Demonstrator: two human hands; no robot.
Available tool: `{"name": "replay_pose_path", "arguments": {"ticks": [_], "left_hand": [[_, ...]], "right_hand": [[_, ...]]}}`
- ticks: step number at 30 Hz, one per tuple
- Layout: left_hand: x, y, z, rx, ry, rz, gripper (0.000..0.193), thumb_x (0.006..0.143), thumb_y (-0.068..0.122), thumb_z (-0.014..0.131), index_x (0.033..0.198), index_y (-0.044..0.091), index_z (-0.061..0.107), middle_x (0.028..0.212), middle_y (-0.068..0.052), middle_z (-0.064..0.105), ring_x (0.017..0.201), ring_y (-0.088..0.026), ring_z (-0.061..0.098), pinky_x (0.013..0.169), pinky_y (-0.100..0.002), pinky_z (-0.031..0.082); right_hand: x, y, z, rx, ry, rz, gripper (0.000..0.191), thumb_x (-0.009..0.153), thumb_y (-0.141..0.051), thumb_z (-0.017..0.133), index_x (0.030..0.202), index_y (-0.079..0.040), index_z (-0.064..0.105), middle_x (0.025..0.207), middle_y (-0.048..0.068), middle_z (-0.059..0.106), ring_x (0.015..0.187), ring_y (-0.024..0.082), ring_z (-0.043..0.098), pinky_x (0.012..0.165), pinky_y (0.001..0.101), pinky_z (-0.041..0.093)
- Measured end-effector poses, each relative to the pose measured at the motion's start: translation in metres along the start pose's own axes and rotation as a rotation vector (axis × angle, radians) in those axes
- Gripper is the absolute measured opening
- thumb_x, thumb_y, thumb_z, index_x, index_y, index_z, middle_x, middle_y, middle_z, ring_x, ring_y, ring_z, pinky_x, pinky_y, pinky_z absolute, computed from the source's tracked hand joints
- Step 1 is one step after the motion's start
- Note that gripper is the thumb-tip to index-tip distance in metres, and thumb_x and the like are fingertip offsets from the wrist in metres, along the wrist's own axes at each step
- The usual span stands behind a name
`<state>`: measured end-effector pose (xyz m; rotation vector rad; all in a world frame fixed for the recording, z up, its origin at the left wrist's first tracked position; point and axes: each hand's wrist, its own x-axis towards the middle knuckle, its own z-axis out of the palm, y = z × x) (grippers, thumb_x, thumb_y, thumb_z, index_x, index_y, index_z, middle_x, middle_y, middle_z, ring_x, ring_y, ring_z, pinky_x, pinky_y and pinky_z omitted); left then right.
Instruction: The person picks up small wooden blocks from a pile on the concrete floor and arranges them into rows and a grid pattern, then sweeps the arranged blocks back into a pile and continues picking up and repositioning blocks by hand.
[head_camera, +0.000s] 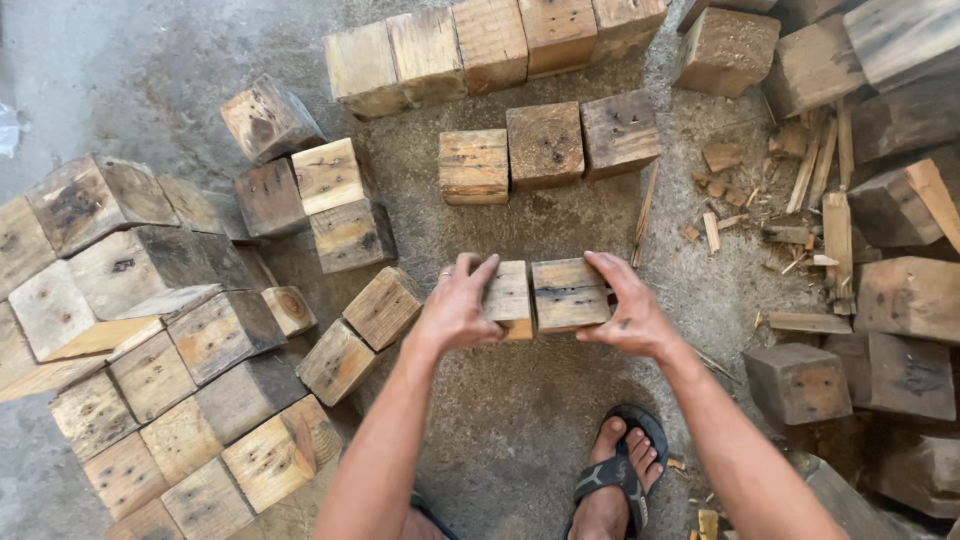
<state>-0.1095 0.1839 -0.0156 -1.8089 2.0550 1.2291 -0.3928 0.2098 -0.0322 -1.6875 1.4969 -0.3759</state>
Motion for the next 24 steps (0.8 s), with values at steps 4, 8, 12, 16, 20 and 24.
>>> {"name": "replay_pose_path", "arguments": {"ticks": [4,8,12,16,20,24], "left_hand": [[0.007,-0.018,-0.012,-0.086,-0.131,0.118,0.075,0.078,0.036,0.085,0.144,0.017,0.056,0.162,-0.009,0.034,0.146,-0.028,0.036,0.12,-0.054,0.029],[0.009,-0.022,-0.001,-0.32,0.238,0.065,0.055,0.099,0.042,0.061,0.149,0.019,0.064,0.156,-0.006,0.061,0.142,-0.026,0.06,0.122,-0.045,0.048],[0.003,-0.003,0.016,-0.049,0.247,0.227,0.107,0.063,0.041,0.089,0.154,0.007,0.045,0.155,-0.024,0.044,0.141,-0.047,0.046,0.114,-0.056,0.041],[-0.007,0.005,0.016,0.246,0.191,0.174,0.118,0.049,0.023,0.087,0.155,0.012,0.035,0.144,-0.019,0.052,0.128,-0.042,0.054,0.103,-0.048,0.051],[-0.008,-0.017,0.009,-0.007,-0.003,0.206,0.116,0.05,0.04,0.088,0.148,0.003,0.039,0.135,-0.023,0.055,0.126,-0.042,0.055,0.11,-0.048,0.047],[0.002,-0.039,0.021,-0.04,0.087,0.355,0.109,0.06,0.047,0.095,0.143,-0.002,0.045,0.145,-0.033,0.042,0.133,-0.049,0.041,0.108,-0.051,0.037]], "right_hand": [[-0.004,-0.004,-0.018,-0.023,-0.079,-0.086,0.121,0.043,-0.015,0.098,0.149,-0.012,0.038,0.154,0.015,0.039,0.141,0.036,0.042,0.117,0.0461,0.037],[-0.015,0.001,-0.005,0.005,-0.033,-0.104,0.115,0.046,-0.013,0.096,0.147,-0.012,0.04,0.154,0.014,0.04,0.142,0.036,0.043,0.117,0.0455,0.039],[-0.027,0.016,0.016,0.026,0.124,-0.211,0.115,0.045,-0.009,0.092,0.147,-0.01,0.039,0.153,0.017,0.042,0.145,0.039,0.04,0.117,0.0467,0.038],[-0.031,0.026,0.024,0.086,0.152,-0.346,0.108,0.053,-0.014,0.089,0.148,-0.007,0.038,0.151,0.02,0.041,0.144,0.039,0.041,0.117,0.0457,0.037],[-0.031,0.024,0.028,0.058,0.185,-0.308,0.109,0.052,-0.02,0.091,0.148,-0.009,0.04,0.15,0.019,0.043,0.141,0.037,0.044,0.115,0.0432,0.039],[-0.031,0.022,0.033,-0.02,0.181,-0.242,0.113,0.047,-0.016,0.092,0.147,-0.009,0.041,0.15,0.018,0.044,0.14,0.037,0.045,0.114,0.0437,0.04]]}}
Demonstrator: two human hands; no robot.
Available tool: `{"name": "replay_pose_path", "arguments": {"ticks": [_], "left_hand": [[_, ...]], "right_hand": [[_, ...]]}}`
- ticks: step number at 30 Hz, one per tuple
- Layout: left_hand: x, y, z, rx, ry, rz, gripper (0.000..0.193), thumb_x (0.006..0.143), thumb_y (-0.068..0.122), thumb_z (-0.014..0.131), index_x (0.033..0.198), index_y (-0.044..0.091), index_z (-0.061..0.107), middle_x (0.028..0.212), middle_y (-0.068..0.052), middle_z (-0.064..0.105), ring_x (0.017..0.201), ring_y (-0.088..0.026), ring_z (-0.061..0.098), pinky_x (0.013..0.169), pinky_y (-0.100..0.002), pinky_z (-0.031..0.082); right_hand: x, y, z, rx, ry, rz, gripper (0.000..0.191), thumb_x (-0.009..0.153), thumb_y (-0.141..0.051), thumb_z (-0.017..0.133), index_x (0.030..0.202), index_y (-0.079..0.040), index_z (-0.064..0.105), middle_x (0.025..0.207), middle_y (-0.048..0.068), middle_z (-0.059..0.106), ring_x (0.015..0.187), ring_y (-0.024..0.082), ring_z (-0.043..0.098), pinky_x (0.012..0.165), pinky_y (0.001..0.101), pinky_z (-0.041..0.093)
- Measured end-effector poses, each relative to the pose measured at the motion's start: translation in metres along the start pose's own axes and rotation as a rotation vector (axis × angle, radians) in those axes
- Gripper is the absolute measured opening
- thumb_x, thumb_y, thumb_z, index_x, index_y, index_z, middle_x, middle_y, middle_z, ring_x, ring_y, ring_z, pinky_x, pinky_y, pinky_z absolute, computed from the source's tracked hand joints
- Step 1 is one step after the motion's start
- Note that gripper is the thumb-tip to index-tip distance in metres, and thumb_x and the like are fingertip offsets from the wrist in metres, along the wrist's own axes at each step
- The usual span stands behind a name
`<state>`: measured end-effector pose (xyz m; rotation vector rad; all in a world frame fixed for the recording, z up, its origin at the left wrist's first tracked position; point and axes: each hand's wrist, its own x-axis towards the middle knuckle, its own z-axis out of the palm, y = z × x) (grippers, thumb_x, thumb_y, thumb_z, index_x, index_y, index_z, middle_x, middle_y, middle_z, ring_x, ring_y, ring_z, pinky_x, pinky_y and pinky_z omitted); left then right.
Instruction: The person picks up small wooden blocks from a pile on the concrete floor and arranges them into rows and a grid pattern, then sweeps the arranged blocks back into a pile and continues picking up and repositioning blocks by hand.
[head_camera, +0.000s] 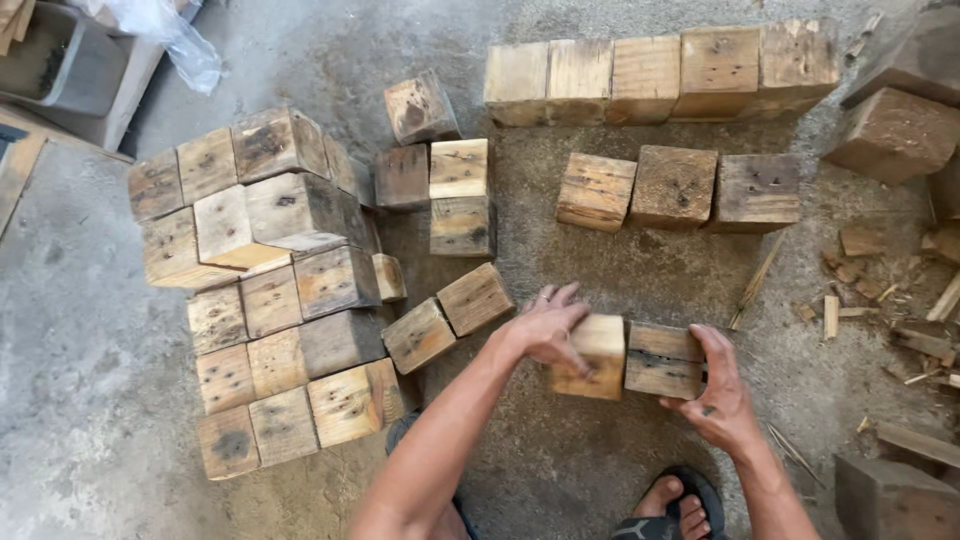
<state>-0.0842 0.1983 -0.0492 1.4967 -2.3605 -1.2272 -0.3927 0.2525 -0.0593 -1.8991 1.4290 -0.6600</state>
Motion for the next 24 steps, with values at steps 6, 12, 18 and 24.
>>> {"name": "replay_pose_path", "arguments": {"ticks": [6,12,18,24], "left_hand": [[-0.006,0.003,0.024,0.059,0.02,-0.126,0.11,0.064,0.047,0.086,0.154,0.005,0.04,0.158,-0.023,0.039,0.148,-0.042,0.033,0.12,-0.06,0.03],[-0.036,0.028,0.016,0.204,-0.018,-0.261,0.118,0.05,0.03,0.087,0.152,0.001,0.035,0.136,-0.021,0.047,0.125,-0.035,0.047,0.107,-0.052,0.044],[-0.084,0.038,0.029,0.266,-0.014,0.02,0.116,0.038,0.023,0.091,0.143,0.001,0.045,0.122,-0.014,0.053,0.114,-0.032,0.052,0.102,-0.047,0.045],[-0.094,0.028,0.03,0.247,0.076,0.095,0.119,0.038,0.021,0.087,0.147,0.002,0.045,0.122,-0.012,0.055,0.113,-0.033,0.053,0.096,-0.046,0.046]], "right_hand": [[-0.001,0.0,-0.002,-0.058,-0.067,0.083,0.117,0.047,-0.017,0.096,0.148,-0.015,0.037,0.153,0.017,0.038,0.14,0.037,0.043,0.115,0.0528,0.039],[0.045,-0.039,-0.03,-0.071,0.058,0.224,0.13,0.044,-0.028,0.099,0.153,-0.011,0.03,0.142,0.019,0.041,0.132,0.036,0.047,0.106,0.0531,0.047],[0.132,-0.096,0.017,0.006,-0.027,-0.047,0.123,0.05,-0.025,0.099,0.154,-0.007,0.034,0.149,0.018,0.039,0.136,0.035,0.046,0.111,0.0475,0.046],[0.176,-0.124,0.122,-0.046,-0.009,-0.227,0.086,0.07,-0.007,0.088,0.147,-0.007,0.049,0.158,0.021,0.032,0.124,0.04,0.06,0.101,0.0459,0.054]]}}
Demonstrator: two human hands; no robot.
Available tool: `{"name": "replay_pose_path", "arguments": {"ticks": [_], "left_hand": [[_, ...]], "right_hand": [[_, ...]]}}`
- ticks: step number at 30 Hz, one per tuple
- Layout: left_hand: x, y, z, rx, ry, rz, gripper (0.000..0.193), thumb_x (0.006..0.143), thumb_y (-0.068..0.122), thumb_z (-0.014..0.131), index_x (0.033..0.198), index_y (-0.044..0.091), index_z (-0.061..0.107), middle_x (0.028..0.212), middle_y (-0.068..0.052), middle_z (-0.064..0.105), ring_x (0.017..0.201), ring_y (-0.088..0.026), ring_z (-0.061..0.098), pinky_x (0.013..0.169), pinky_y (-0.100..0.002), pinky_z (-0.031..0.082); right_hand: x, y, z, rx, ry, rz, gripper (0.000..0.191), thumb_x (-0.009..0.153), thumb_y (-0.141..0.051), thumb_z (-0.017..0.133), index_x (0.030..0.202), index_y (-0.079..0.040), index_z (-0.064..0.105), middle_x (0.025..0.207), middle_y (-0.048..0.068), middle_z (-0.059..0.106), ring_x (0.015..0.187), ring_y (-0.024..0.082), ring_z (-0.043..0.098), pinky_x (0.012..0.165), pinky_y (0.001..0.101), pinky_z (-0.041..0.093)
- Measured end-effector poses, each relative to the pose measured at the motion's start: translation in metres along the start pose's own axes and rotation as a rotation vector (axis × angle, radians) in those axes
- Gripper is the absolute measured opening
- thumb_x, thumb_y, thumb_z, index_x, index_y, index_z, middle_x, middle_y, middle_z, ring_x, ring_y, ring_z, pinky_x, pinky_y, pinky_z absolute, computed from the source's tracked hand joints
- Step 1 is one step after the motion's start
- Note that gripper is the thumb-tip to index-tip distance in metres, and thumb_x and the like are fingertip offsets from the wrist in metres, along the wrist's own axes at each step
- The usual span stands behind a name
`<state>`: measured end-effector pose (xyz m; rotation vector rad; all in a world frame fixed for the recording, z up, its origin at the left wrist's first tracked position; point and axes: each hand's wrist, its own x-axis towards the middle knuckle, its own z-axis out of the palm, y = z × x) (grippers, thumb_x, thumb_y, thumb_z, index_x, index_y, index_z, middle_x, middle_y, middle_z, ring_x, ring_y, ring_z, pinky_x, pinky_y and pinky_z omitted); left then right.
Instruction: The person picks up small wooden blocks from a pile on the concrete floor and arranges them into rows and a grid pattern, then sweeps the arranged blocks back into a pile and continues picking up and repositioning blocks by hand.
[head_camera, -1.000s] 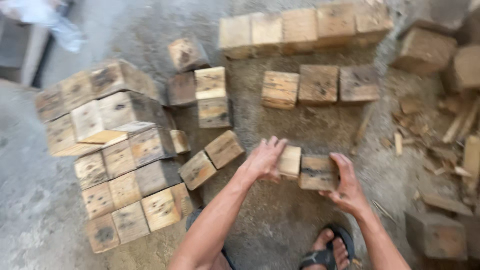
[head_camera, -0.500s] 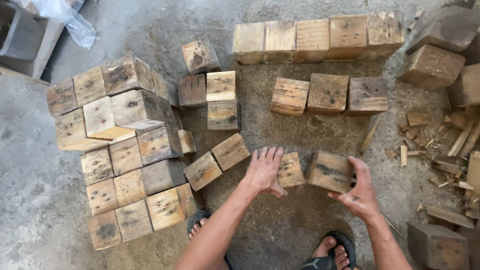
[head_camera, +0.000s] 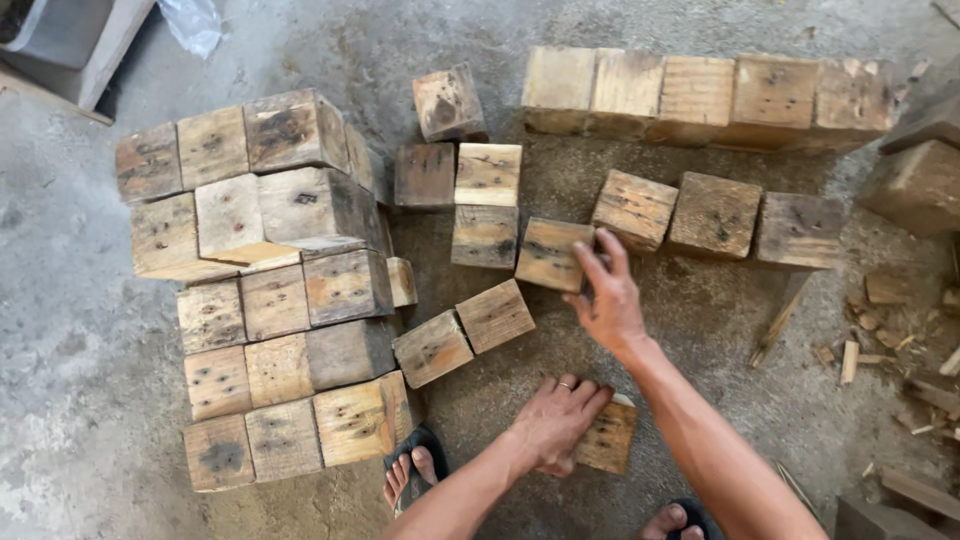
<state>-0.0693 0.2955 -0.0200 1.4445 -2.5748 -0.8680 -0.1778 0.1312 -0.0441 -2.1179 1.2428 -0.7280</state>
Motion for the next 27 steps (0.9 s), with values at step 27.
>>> {"name": "replay_pose_path", "arguments": {"ticks": [27], "left_hand": [[0.012,-0.039,-0.032,-0.117,0.492,0.024,0.079,0.08,0.035,0.078,0.145,0.004,0.047,0.122,-0.015,0.057,0.12,-0.03,0.056,0.111,-0.05,0.045]], "right_hand": [[-0.001,0.015,0.021,0.134,-0.057,0.109,0.067,0.082,-0.01,0.082,0.143,-0.02,0.055,0.157,0.02,0.037,0.116,0.033,0.066,0.093,0.0449,0.059]]}}
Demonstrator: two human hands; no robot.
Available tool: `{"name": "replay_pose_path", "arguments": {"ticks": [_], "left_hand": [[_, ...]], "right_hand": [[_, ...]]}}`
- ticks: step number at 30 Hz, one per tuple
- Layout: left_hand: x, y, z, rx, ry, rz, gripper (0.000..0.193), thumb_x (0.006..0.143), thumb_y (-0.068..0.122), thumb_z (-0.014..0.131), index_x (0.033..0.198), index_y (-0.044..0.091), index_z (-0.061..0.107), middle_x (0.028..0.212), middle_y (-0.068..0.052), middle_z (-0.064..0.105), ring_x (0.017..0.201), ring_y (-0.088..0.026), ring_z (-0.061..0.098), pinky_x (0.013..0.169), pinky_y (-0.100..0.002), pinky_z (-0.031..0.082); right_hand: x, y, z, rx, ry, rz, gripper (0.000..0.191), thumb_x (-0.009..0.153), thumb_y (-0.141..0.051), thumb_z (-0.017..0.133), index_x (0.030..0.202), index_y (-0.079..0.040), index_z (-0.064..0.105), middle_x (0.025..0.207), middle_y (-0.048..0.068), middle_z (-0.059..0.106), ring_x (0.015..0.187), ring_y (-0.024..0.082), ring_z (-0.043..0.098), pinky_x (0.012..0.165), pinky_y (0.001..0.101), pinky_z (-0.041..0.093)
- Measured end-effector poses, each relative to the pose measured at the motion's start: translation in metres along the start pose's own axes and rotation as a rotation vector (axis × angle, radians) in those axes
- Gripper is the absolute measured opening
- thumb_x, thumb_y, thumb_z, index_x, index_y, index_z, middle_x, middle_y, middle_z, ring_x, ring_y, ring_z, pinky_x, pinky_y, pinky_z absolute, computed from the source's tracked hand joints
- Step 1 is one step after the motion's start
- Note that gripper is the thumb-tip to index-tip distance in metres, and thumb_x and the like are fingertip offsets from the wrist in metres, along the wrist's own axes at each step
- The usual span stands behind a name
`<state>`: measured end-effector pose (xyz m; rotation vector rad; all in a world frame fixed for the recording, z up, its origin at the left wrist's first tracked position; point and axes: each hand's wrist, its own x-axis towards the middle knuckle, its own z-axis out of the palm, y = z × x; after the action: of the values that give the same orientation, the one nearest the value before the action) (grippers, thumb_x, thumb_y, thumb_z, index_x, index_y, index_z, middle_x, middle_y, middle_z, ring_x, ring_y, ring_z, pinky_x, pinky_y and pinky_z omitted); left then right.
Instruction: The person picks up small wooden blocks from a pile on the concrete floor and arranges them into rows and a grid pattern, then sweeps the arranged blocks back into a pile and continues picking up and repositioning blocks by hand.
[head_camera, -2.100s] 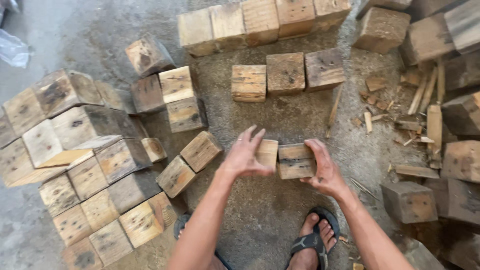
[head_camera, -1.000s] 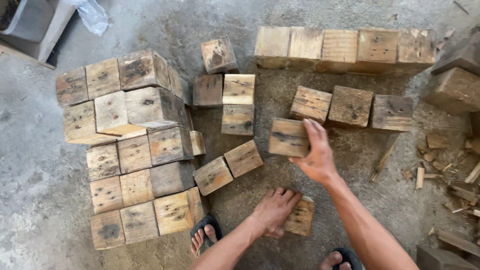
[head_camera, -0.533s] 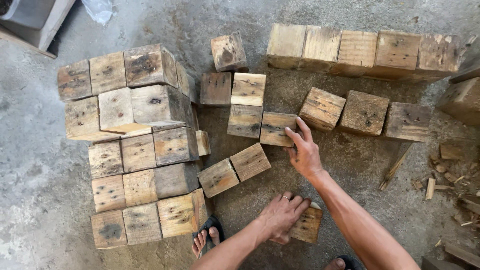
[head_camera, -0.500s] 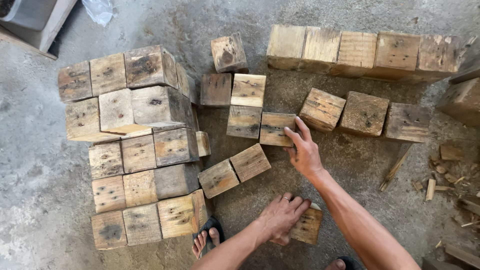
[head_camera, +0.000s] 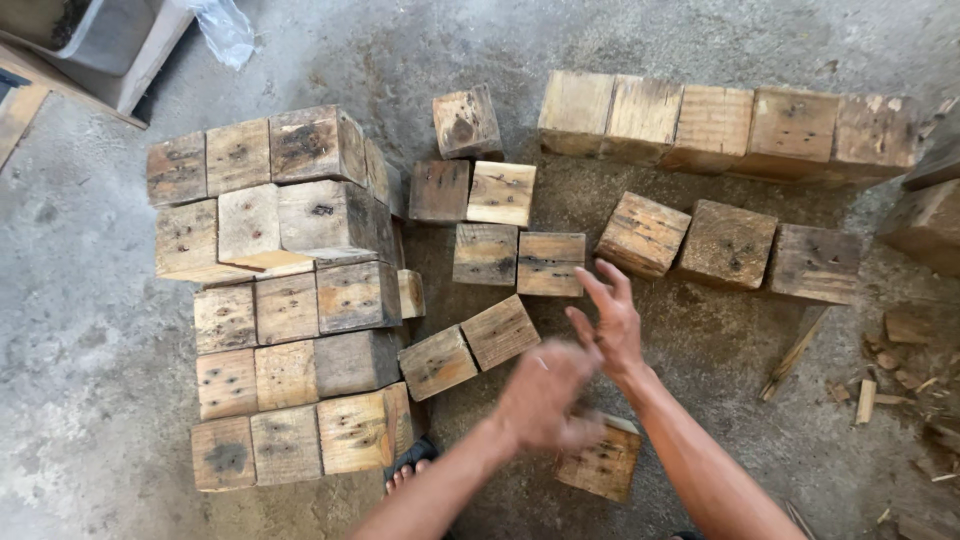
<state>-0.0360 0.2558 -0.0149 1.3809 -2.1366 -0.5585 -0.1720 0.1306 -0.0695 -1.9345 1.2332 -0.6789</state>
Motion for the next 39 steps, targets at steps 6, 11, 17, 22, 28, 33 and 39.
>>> {"name": "replay_pose_path", "arguments": {"ticks": [6,11,17,22,28,33,39], "left_hand": [[0.041,-0.144,-0.048,0.149,0.595,-0.938,0.084,0.087,0.054,0.067,0.136,-0.011,0.045,0.134,-0.034,0.051,0.121,-0.047,0.051,0.1,-0.056,0.04],[0.056,-0.16,-0.051,-0.129,0.286,-1.152,0.081,0.082,0.066,0.068,0.126,-0.001,0.058,0.126,-0.025,0.062,0.121,-0.042,0.062,0.102,-0.049,0.048],[0.061,-0.063,-0.098,-0.024,0.322,-0.974,0.077,0.084,0.066,0.066,0.116,-0.003,0.055,0.124,-0.026,0.061,0.11,-0.045,0.063,0.091,-0.052,0.05],[0.066,0.009,-0.063,-0.123,0.011,-0.856,0.071,0.082,0.064,0.065,0.111,0.0,0.053,0.117,-0.026,0.063,0.106,-0.044,0.066,0.087,-0.052,0.052],[0.082,0.015,0.062,-0.163,-0.263,-0.658,0.07,0.09,0.057,0.064,0.116,-0.006,0.047,0.121,-0.035,0.057,0.107,-0.053,0.061,0.09,-0.056,0.051],[0.077,-0.017,0.102,-0.165,-0.35,-0.585,0.073,0.091,0.056,0.063,0.119,-0.009,0.045,0.123,-0.037,0.056,0.112,-0.052,0.061,0.095,-0.054,0.051],[0.086,-0.032,0.106,-0.148,-0.531,-0.594,0.087,0.093,0.058,0.061,0.129,-0.018,0.039,0.129,-0.043,0.053,0.118,-0.048,0.062,0.102,-0.047,0.052]], "right_hand": [[0.002,0.008,-0.002,0.042,-0.107,0.26,0.09,0.086,-0.023,0.086,0.157,-0.006,0.033,0.155,0.022,0.041,0.133,0.037,0.05,0.101,0.0501,0.044],[0.015,-0.008,0.0,0.431,-0.033,0.37,0.08,0.088,-0.028,0.076,0.157,-0.01,0.041,0.142,0.016,0.066,0.12,0.025,0.07,0.099,0.0366,0.058],[-0.028,-0.035,-0.056,0.544,0.095,0.253,0.074,0.087,-0.016,0.074,0.153,-0.005,0.043,0.138,0.011,0.064,0.115,0.017,0.069,0.092,0.03,0.063],[-0.115,-0.006,-0.128,0.587,0.247,0.302,0.072,0.085,-0.009,0.076,0.151,0.0,0.049,0.133,0.013,0.068,0.116,0.019,0.068,0.095,0.0316,0.057],[-0.183,0.081,-0.118,0.475,0.397,0.461,0.067,0.085,-0.018,0.08,0.144,0.0,0.053,0.126,0.014,0.07,0.112,0.019,0.068,0.097,0.0323,0.055],[-0.197,0.099,-0.105,0.233,0.435,0.554,0.066,0.084,-0.026,0.082,0.14,-0.003,0.057,0.12,0.012,0.075,0.108,0.016,0.07,0.096,0.032,0.055],[-0.194,0.092,-0.1,0.255,0.563,0.443,0.073,0.085,-0.036,0.081,0.144,-0.003,0.055,0.121,0.011,0.074,0.109,0.015,0.069,0.097,0.0314,0.054]]}}
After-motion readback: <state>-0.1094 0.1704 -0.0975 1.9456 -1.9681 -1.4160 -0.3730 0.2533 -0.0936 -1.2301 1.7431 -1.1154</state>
